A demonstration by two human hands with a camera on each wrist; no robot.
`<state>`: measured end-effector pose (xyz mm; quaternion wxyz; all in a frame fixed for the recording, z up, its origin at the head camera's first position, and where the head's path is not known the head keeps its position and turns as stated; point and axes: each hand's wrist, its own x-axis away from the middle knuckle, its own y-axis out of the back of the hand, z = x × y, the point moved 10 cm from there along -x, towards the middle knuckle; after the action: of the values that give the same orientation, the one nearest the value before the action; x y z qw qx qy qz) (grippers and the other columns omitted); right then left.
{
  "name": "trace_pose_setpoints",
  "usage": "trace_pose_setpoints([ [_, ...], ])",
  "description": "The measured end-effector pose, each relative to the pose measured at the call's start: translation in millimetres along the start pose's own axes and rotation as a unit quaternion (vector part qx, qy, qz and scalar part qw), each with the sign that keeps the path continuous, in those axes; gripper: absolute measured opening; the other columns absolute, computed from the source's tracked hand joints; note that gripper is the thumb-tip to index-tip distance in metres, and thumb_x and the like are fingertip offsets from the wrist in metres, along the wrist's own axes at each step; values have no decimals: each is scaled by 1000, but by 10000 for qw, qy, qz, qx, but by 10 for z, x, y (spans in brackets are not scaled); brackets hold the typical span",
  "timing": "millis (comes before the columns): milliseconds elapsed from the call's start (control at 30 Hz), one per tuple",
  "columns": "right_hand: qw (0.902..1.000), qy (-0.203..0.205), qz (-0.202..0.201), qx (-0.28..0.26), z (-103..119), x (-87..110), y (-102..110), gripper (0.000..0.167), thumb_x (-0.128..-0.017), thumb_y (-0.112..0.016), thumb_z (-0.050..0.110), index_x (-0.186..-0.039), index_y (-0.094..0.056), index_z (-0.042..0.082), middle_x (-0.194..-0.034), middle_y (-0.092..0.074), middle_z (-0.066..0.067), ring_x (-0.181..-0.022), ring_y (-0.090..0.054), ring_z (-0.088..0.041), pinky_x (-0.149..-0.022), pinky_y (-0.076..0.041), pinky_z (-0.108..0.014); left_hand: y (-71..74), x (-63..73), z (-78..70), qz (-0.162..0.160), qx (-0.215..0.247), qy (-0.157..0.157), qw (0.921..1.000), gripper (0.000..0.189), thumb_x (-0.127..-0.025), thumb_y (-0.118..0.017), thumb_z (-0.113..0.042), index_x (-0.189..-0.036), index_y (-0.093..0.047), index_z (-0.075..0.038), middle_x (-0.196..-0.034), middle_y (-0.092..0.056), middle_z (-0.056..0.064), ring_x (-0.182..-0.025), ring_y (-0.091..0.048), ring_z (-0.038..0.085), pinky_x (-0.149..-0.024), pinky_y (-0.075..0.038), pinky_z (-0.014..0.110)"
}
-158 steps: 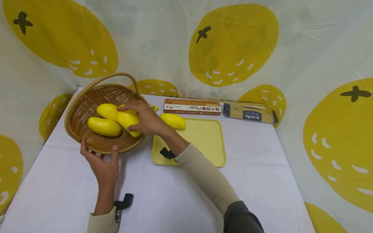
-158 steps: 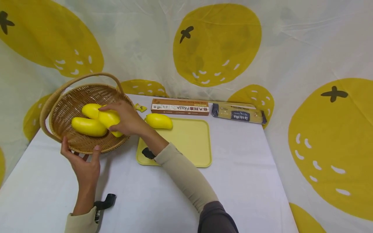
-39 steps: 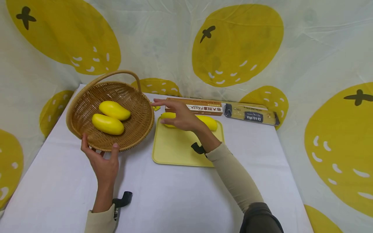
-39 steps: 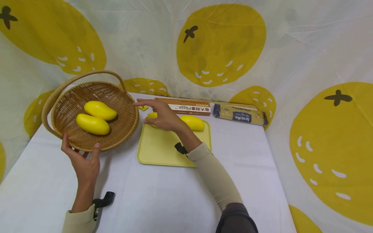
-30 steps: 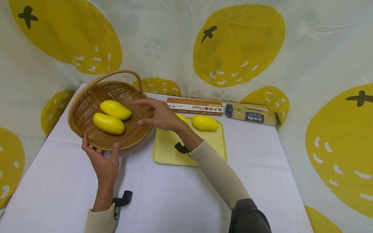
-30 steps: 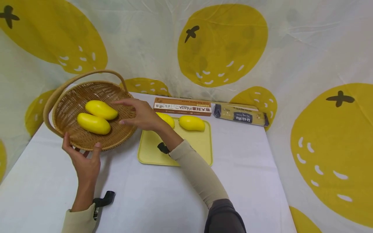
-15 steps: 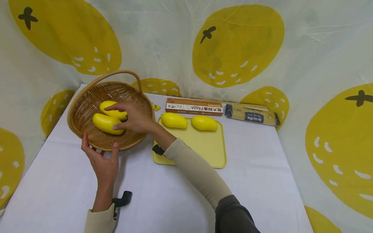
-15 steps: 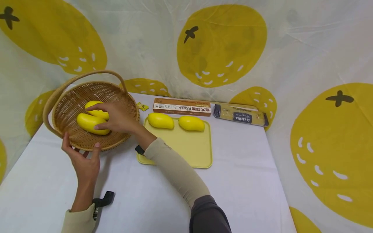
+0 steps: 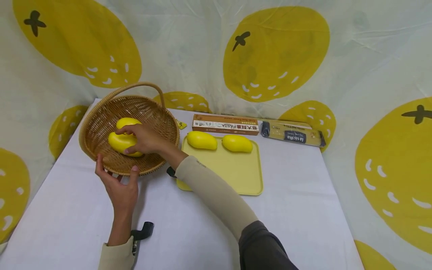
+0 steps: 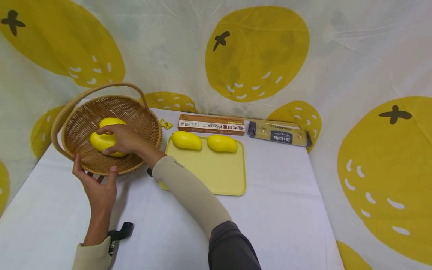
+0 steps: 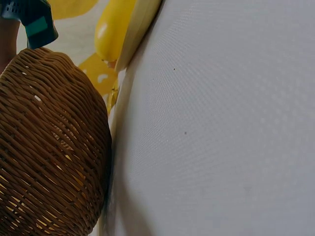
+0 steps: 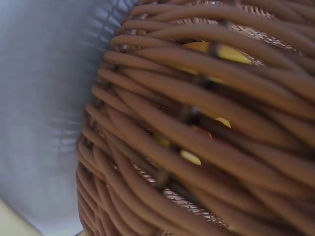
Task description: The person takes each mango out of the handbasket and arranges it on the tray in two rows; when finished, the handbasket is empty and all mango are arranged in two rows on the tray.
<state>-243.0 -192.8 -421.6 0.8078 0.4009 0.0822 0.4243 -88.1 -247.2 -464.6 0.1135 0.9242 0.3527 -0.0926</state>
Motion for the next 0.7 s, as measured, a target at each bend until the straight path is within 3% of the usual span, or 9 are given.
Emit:
trace_pose_setpoints([
  [367,9987,-301,108,387,-71,-52,-99,72,-87,-89,35,-151,-58,32,-154,-59,13,-138,-53,-4,-114,-38,-19,8,-8,47,-49,-43,60,10000,99,-91,-76,-11,-167,-15,-25,-176,-14,-3,-156,-34,28,-121,-42,53],
  [700,9983,-403,205,371,-105,-40,-177,74,-82,-93,37,-145,-55,28,-146,-61,11,-127,-55,-4,-107,-41,-18,6,2,28,-67,-59,69,9999,98,-92,-75,-12,-168,-14,-23,-176,-12,-1,-157,-33,31,-122,-42,53],
])
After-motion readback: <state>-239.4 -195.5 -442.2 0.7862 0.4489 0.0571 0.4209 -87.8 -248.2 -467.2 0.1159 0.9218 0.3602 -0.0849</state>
